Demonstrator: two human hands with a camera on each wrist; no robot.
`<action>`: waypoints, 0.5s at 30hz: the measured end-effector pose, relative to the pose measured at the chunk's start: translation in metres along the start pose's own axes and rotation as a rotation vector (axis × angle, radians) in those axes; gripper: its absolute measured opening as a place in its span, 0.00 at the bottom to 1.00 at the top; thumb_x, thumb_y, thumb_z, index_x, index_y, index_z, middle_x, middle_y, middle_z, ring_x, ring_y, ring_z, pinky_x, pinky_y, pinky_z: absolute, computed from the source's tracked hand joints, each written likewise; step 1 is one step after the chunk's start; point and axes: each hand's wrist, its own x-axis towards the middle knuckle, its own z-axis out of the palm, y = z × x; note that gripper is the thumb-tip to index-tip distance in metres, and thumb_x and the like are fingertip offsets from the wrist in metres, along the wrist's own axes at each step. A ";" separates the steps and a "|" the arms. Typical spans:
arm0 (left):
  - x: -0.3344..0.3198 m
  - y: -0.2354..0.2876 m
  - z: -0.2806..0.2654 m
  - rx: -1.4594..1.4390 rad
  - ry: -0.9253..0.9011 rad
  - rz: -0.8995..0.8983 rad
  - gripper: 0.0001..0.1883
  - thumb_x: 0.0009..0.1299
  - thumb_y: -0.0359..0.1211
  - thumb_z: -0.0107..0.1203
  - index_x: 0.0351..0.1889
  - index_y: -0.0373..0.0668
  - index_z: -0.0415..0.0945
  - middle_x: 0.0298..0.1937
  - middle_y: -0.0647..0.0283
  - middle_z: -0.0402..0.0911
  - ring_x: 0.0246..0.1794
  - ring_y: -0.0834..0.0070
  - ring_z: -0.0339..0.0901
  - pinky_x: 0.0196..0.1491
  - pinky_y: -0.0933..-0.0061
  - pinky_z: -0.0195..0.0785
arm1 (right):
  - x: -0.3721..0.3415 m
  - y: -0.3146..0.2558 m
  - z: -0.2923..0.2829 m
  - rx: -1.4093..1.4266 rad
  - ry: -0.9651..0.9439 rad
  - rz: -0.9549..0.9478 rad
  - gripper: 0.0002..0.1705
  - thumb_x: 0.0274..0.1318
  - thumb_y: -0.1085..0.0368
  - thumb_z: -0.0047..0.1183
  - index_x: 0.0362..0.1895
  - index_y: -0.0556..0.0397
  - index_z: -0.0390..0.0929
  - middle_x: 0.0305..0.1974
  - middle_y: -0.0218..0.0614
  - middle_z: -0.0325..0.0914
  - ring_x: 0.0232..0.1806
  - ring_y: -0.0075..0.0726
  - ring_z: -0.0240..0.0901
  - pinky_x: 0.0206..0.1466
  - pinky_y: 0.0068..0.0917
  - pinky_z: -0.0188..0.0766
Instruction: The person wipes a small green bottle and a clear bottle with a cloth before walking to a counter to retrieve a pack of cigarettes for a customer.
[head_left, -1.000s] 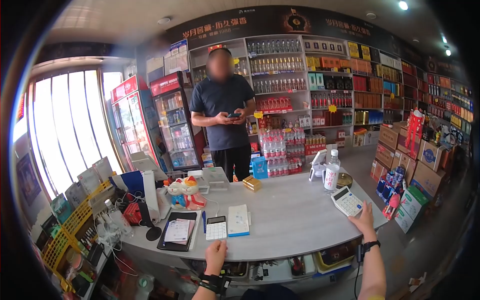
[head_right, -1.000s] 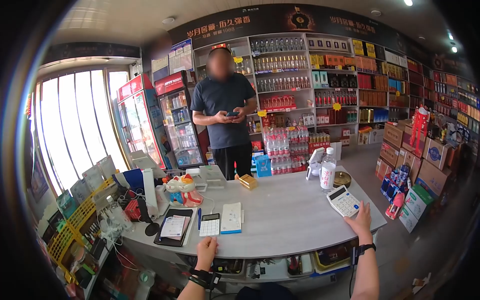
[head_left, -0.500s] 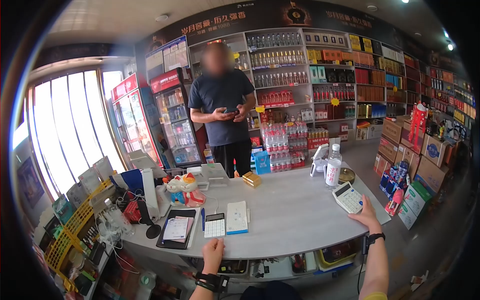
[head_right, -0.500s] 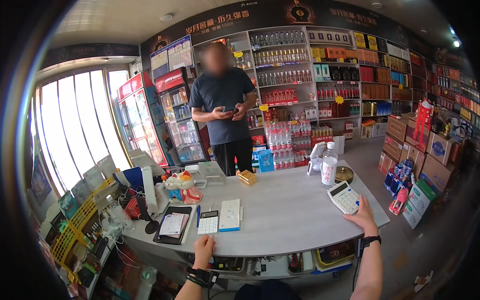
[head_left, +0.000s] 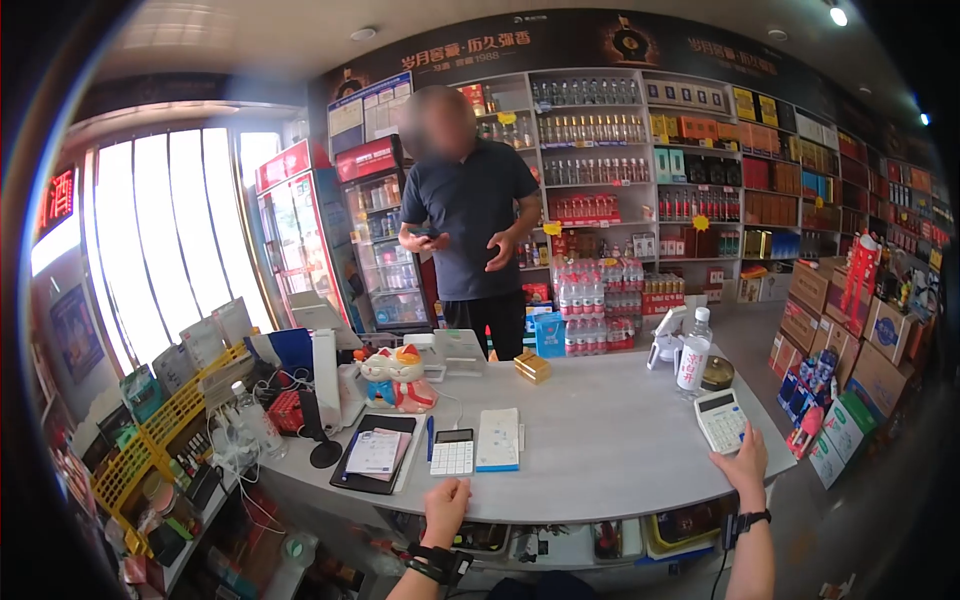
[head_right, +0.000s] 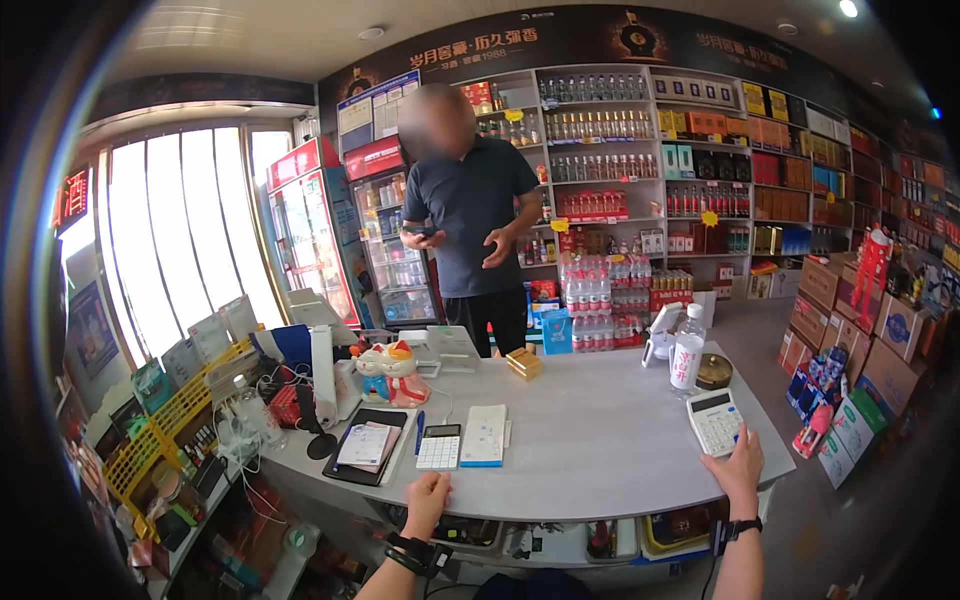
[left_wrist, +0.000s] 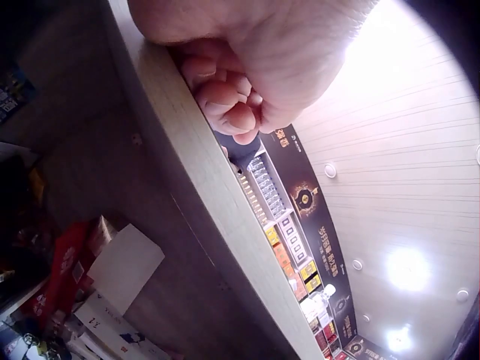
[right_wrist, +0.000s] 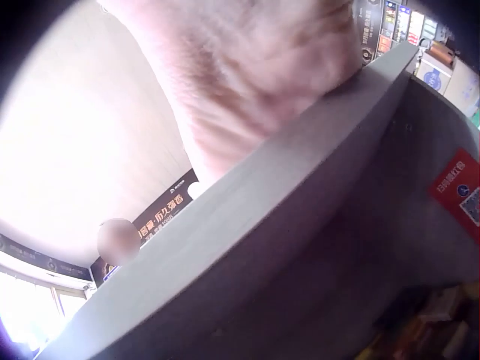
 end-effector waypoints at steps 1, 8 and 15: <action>0.000 -0.004 0.001 -0.013 -0.008 -0.017 0.16 0.70 0.35 0.56 0.23 0.35 0.75 0.15 0.64 0.73 0.14 0.82 0.69 0.21 0.75 0.61 | -0.003 -0.001 0.002 -0.051 0.025 0.030 0.60 0.34 0.47 0.70 0.70 0.56 0.53 0.65 0.58 0.57 0.67 0.60 0.55 0.70 0.45 0.53; 0.001 -0.008 0.004 -0.030 -0.017 -0.016 0.16 0.69 0.36 0.57 0.23 0.35 0.75 0.16 0.62 0.75 0.15 0.78 0.70 0.21 0.73 0.62 | -0.006 -0.001 0.003 -0.138 0.069 0.066 0.59 0.36 0.46 0.69 0.71 0.55 0.53 0.66 0.61 0.54 0.68 0.63 0.53 0.71 0.47 0.50; 0.000 -0.008 0.003 0.002 -0.023 0.006 0.16 0.69 0.37 0.57 0.24 0.35 0.75 0.17 0.60 0.76 0.15 0.76 0.71 0.22 0.71 0.63 | -0.006 -0.003 0.002 -0.123 0.047 0.073 0.59 0.36 0.46 0.69 0.71 0.55 0.53 0.66 0.62 0.54 0.68 0.63 0.53 0.71 0.48 0.49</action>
